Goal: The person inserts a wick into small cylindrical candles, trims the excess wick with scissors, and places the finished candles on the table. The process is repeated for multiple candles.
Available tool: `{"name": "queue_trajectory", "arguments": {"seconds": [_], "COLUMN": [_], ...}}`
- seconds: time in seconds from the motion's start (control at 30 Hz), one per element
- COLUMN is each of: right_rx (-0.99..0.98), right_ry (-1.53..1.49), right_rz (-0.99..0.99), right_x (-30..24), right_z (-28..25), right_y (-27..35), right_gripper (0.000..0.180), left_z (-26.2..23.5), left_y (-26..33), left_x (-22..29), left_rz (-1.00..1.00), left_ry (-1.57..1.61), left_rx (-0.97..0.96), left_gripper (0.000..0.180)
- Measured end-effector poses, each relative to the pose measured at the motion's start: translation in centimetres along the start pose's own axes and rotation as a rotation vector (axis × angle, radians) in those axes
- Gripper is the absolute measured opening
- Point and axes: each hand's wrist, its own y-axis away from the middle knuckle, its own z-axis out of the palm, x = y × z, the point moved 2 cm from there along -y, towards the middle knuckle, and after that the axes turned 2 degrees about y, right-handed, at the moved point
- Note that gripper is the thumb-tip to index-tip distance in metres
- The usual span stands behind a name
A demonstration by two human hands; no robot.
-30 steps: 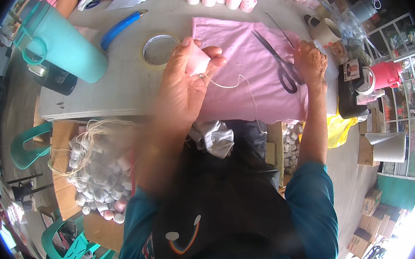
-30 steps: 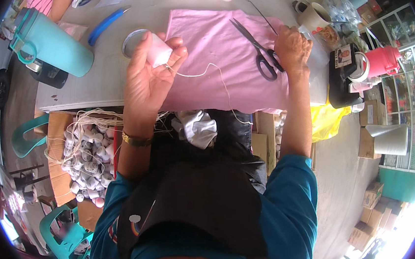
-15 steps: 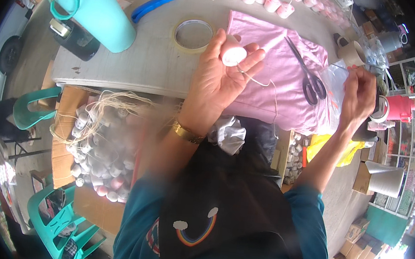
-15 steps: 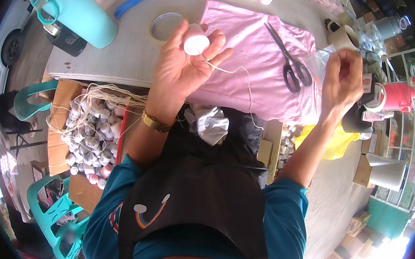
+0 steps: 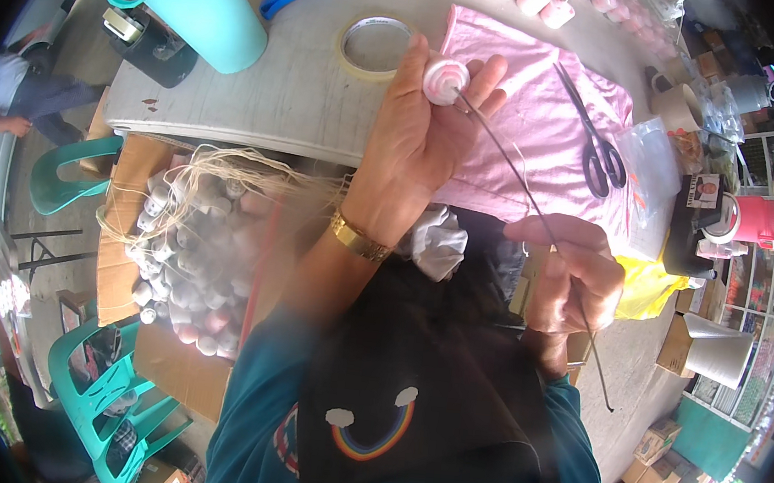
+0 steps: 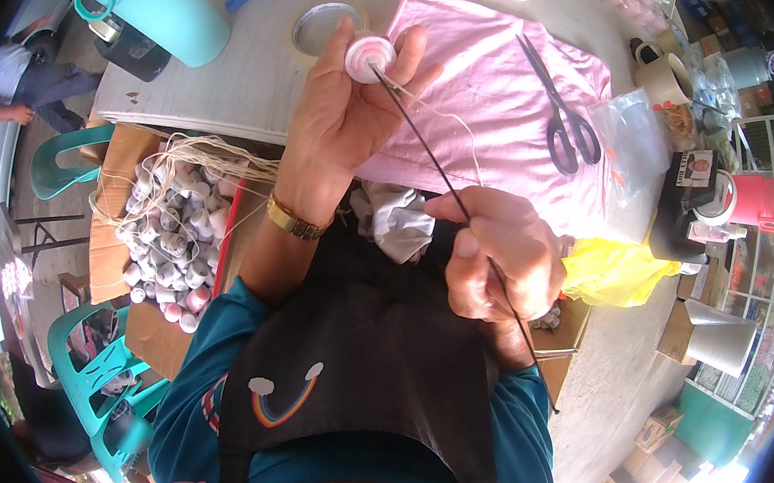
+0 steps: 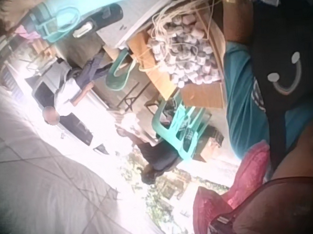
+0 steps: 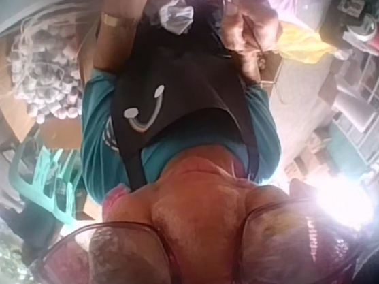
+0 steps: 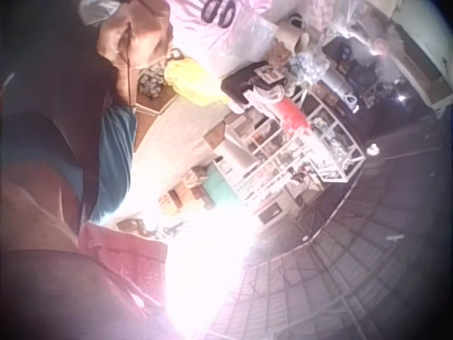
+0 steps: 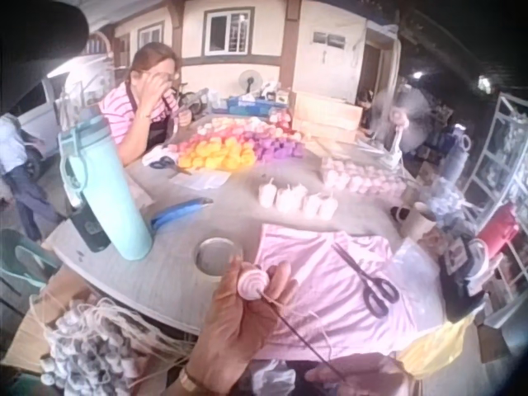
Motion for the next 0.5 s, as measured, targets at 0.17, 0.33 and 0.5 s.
{"name": "queue_trajectory", "arguments": {"seconds": [0.17, 0.33, 0.5], "right_rx": [-0.046, -0.189, -0.190], "right_ry": [0.116, 0.180, 0.202], "right_rz": [-0.029, 0.010, 0.014], "right_x": [0.6, 0.0, -0.5], "right_z": [0.0, -0.3, -0.3], "right_y": [0.4, 0.6, 0.6], "right_gripper": [0.012, 0.012, 0.013], "left_z": [0.6, 0.7, 0.5], "left_y": [0.2, 0.2, 0.1], "left_x": [-0.3, -0.2, -0.3], "left_rz": [0.022, 0.020, -0.014], "left_ry": [-0.049, -0.050, -0.050], "left_rx": [0.044, 0.027, -0.010], "left_gripper": [0.031, 0.030, 0.030]}}
